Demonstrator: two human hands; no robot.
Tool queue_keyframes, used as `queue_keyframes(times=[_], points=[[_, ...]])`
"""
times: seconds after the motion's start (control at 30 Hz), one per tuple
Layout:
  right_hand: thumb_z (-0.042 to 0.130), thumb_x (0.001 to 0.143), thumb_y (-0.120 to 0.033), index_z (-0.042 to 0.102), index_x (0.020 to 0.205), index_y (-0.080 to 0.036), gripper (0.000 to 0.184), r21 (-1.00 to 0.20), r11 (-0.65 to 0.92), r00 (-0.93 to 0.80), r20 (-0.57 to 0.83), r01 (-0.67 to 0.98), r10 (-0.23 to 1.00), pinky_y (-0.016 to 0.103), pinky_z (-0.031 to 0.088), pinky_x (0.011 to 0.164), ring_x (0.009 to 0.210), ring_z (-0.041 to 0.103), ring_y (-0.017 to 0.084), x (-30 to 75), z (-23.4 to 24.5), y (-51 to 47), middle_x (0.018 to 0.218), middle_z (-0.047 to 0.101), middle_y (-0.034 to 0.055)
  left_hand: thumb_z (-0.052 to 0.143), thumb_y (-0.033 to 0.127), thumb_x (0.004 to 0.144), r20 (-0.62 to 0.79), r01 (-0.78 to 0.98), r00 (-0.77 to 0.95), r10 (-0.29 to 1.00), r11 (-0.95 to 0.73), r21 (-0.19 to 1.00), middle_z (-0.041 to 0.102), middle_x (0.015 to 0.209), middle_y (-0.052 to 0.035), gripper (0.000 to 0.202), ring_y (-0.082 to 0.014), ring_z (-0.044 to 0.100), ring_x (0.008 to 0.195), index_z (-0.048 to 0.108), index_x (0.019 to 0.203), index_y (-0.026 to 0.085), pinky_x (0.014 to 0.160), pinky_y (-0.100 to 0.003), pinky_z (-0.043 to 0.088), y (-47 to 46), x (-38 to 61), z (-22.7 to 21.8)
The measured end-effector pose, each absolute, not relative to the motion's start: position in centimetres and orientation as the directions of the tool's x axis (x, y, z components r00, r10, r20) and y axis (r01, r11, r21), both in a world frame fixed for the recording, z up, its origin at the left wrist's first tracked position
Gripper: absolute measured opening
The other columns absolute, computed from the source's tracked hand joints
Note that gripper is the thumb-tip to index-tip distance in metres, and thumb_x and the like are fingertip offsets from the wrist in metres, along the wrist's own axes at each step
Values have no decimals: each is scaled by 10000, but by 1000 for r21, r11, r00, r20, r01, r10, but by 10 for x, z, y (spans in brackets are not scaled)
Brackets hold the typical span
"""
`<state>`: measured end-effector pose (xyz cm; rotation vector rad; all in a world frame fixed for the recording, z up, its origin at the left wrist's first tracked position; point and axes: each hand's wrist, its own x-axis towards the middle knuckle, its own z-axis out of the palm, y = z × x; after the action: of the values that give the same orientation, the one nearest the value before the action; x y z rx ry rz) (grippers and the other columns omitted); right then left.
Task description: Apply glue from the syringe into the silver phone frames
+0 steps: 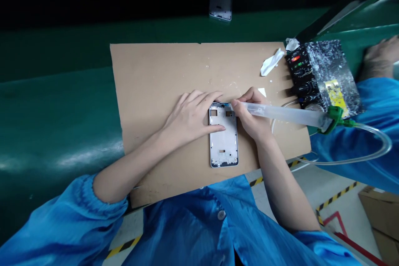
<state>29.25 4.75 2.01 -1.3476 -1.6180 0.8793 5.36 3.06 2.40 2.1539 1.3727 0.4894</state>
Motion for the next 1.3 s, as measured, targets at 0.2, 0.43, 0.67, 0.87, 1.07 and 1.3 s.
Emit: queue_keyframes(times=[0.2, 0.43, 0.67, 0.87, 1.07, 1.3], points=[[869, 1036, -624, 580, 844, -316, 464, -911, 170, -75, 152, 377, 985, 406, 457, 602, 618, 579, 202, 293, 20, 48, 704, 665, -10, 957, 599, 980, 14, 708, 419, 908, -337, 620, 746, 1644, -98, 887, -377, 634, 1479, 576, 1720, 291, 1257, -484, 442, 30, 54, 25], [858, 1054, -671, 602, 859, -319, 477, -911, 190, -97, 166, 367, 981, 410, 456, 612, 627, 606, 211, 294, 19, 48, 721, 690, -5, 955, 609, 979, -1, 713, 422, 906, -331, 618, 733, 1673, -101, 896, -384, 625, 1493, 580, 1717, 267, 1264, -487, 436, 30, 54, 28], [856, 1034, -708, 576, 845, -323, 512, -902, 169, -83, 148, 396, 985, 424, 489, 620, 634, 600, 213, 294, 21, 48, 717, 686, -3, 949, 622, 981, -9, 719, 422, 907, -328, 613, 733, 1673, -99, 892, -393, 619, 1504, 584, 1718, 276, 1277, -495, 433, 31, 55, 30], [863, 1044, -576, 580, 834, -323, 433, -913, 191, -78, 175, 361, 982, 407, 443, 599, 611, 576, 202, 292, 21, 48, 705, 660, -14, 953, 593, 979, 2, 716, 420, 908, -332, 614, 738, 1662, -101, 878, -390, 629, 1490, 585, 1710, 275, 1250, -498, 450, 31, 54, 28], [869, 1028, -542, 585, 830, -318, 412, -915, 178, -67, 165, 362, 984, 402, 435, 602, 618, 570, 199, 293, 19, 48, 711, 662, -13, 954, 605, 969, 4, 705, 428, 904, -337, 625, 760, 1628, -108, 895, -387, 647, 1457, 579, 1710, 273, 1261, -504, 440, 32, 53, 26], [867, 997, -545, 579, 808, -312, 416, -913, 157, -47, 151, 376, 988, 393, 442, 605, 635, 561, 195, 293, 19, 49, 700, 657, -15, 991, 543, 958, 8, 713, 428, 904, -343, 611, 753, 1636, -107, 882, -374, 653, 1459, 593, 1690, 256, 1207, -467, 466, 31, 55, 28]])
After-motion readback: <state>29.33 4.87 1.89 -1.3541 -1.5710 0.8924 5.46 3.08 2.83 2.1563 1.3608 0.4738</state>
